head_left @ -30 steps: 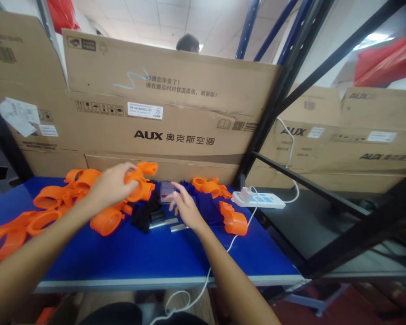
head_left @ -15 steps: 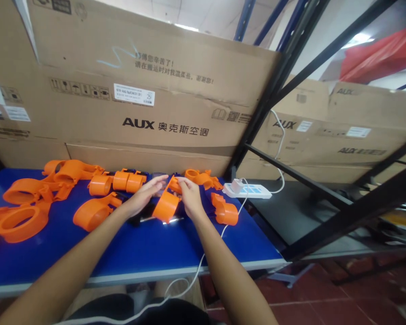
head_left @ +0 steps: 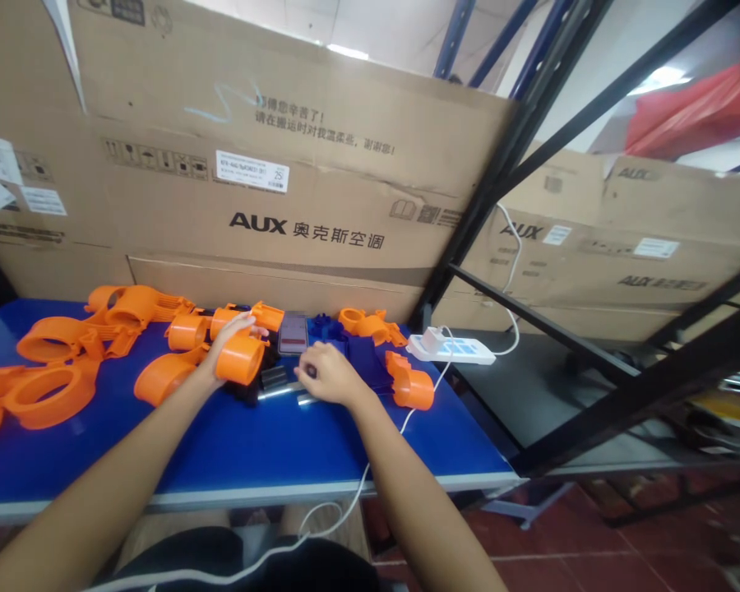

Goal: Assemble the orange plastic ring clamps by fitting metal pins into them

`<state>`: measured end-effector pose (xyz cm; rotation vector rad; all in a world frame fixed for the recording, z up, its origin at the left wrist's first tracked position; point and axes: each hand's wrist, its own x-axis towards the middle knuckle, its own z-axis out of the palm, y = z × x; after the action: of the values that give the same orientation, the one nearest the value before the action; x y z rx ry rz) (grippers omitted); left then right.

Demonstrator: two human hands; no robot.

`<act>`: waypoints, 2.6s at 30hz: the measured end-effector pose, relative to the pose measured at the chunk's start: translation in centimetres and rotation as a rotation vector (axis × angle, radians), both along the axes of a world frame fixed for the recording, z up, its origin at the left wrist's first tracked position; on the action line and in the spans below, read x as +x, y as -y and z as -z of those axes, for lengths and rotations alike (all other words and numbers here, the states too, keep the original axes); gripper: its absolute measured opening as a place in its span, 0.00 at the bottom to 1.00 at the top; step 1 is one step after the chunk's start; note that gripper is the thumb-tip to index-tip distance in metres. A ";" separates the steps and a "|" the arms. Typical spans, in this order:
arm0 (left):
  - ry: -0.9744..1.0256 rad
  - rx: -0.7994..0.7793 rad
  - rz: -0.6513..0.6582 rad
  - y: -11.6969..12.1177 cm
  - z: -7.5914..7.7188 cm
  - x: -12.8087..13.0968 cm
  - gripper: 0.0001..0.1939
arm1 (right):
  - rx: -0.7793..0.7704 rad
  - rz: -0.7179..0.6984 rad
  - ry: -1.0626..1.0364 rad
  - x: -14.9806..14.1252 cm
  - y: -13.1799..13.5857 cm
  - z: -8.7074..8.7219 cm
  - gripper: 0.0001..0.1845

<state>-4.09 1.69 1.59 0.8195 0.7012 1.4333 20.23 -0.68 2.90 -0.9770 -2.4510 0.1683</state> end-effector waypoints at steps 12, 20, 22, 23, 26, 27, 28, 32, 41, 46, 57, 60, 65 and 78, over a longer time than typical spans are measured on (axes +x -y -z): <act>0.066 0.084 -0.036 0.0 0.5 0.3 0.15 | -0.073 -0.156 0.127 -0.3 0.2 0.5 0.05; 0.087 0.109 -0.122 -0.1 1.1 0.4 0.17 | -0.071 -0.148 0.101 0.1 -0.1 0.3 0.04; 0.078 0.095 -0.123 -0.2 1.3 0.4 0.18 | -0.073 -0.141 0.087 0.1 -0.1 0.3 0.04; 0.076 0.087 -0.123 -0.2 1.3 0.5 0.18 | -0.078 -0.138 0.080 0.0 -0.1 0.3 0.04; 0.082 0.079 -0.128 -0.2 1.4 0.6 0.19 | -0.108 -0.140 0.064 -0.1 -0.1 0.4 0.02; 0.084 0.079 -0.128 -0.2 1.4 0.6 0.18 | -0.120 -0.143 0.059 -0.1 -0.1 0.5 0.02; 0.083 0.077 -0.125 -0.1 1.4 0.6 0.18 | -0.133 -0.145 0.054 -0.2 0.0 0.5 0.02; 0.071 0.072 -0.112 0.0 1.3 0.7 0.17 | -0.179 -0.141 0.027 -0.2 0.0 0.5 0.04; 0.041 0.044 -0.084 0.3 1.1 1.1 0.17 | -0.250 -0.069 -0.310 0.1 -0.1 -0.1 0.05; -0.032 0.034 -0.054 1.6 0.8 2.3 0.18 | -0.235 0.104 -0.684 -0.1 -0.9 0.4 0.15; -0.116 0.072 -0.007 2.4 0.9 3.6 0.24 | -0.280 0.071 -1.059 -0.1 -2.0 0.6 0.15; -0.093 0.083 0.002 2.4 0.8 3.6 0.24 | -0.261 0.081 -1.032 -0.1 -2.0 0.7 0.14; -0.053 0.076 -0.012 2.8 0.5 3.7 0.22 | -0.235 0.092 -0.986 0.0 -2.3 1.0 0.13; -0.065 0.079 0.008 2.9 0.3 3.8 0.24 | -0.216 0.092 -0.986 0.0 -2.6 1.2 0.14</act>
<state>-0.26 -1.23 1.30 0.9329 0.6936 1.4399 20.24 1.87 1.69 -0.8076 -1.4973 0.7062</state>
